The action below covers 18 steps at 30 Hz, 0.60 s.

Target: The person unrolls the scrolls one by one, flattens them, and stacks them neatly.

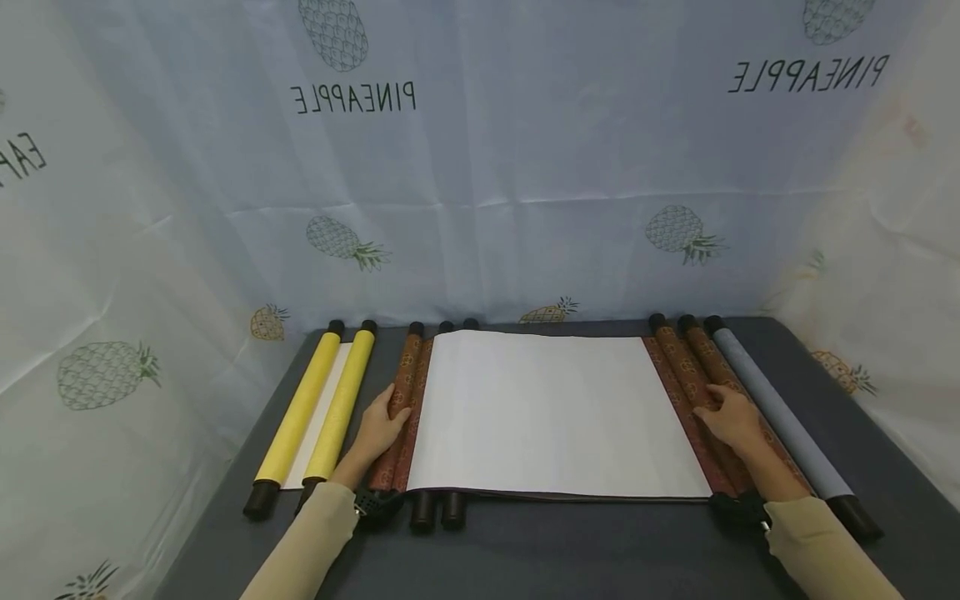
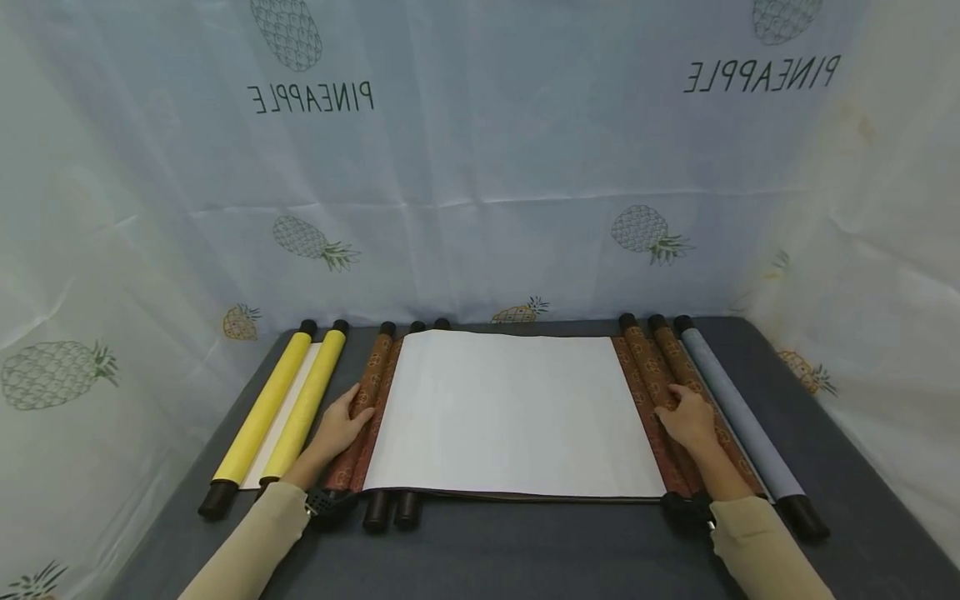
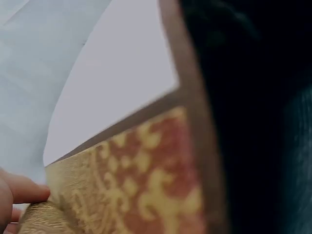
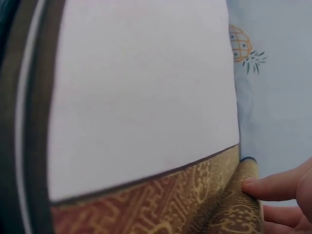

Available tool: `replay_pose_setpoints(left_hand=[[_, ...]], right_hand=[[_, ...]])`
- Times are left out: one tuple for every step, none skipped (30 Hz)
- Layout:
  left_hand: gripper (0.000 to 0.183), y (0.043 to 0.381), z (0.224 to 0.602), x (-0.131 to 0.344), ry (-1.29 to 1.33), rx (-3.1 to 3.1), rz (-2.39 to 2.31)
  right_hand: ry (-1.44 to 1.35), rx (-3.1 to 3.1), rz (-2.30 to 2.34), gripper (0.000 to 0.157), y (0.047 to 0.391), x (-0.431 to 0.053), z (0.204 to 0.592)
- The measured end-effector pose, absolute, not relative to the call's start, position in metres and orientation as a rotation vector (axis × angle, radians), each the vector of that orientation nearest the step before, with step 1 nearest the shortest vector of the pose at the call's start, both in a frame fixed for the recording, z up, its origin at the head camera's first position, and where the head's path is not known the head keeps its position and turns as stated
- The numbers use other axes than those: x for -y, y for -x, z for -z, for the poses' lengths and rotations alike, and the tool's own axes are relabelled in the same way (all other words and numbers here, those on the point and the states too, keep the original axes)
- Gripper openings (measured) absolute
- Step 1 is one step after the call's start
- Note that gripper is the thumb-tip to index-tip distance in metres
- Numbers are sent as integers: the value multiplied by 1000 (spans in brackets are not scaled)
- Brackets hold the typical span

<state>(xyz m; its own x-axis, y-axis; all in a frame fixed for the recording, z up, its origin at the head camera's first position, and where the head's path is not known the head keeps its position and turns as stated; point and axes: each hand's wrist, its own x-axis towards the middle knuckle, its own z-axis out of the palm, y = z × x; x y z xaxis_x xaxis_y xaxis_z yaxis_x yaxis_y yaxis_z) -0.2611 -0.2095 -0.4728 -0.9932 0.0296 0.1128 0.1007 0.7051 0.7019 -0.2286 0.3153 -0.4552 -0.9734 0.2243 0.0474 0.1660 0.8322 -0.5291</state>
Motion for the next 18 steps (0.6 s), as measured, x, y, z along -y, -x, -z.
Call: replay_pose_setpoints(left_hand=[[61, 261, 471, 210, 109, 2824, 1163], [61, 260, 470, 211, 109, 2836, 1156], [61, 260, 468, 212, 113, 2846, 1148], [60, 259, 466, 213, 113, 2856, 1143], [60, 258, 463, 214, 118, 2862, 1138], [60, 257, 461, 215, 121, 2874, 1139], [59, 257, 458, 216, 132, 2879, 1138], [59, 256, 456, 217, 138, 2886, 1142], [59, 256, 455, 218, 148, 2886, 1155], [58, 255, 453, 219, 158, 2884, 1174], [58, 255, 451, 220, 175, 2883, 1191], [57, 255, 450, 221, 184, 2883, 1219], [56, 254, 448, 223, 193, 2883, 1237], [55, 254, 447, 225, 196, 2883, 1254], [54, 253, 445, 226, 206, 2880, 1266], [53, 253, 442, 229, 210, 2880, 1281], [52, 252, 439, 231, 219, 2884, 1289], [51, 251, 437, 234, 216, 2883, 1295]], right_hand=[[298, 2919, -812, 56, 228, -316, 454], [288, 2933, -805, 56, 228, -316, 452], [274, 2943, -800, 56, 228, -317, 451], [259, 2953, -794, 57, 228, -317, 450], [249, 2962, -791, 57, 228, -317, 449], [239, 2971, -786, 57, 228, -318, 448], [237, 2978, -782, 57, 228, -318, 447], [238, 2985, -780, 57, 228, -318, 446], [236, 2989, -773, 58, 228, -317, 445], [232, 2994, -764, 58, 228, -317, 444], [227, 2995, -756, 58, 227, -316, 443], [211, 2993, -742, 58, 227, -315, 442], [194, 2989, -739, 58, 226, -313, 440], [174, 2979, -739, 59, 225, -310, 438], [153, 2969, -747, 59, 225, -307, 436], [130, 2960, -764, 60, 224, -303, 433], [106, 2948, -785, 60, 224, -298, 431], [84, 2938, -803, 60, 224, -293, 428]])
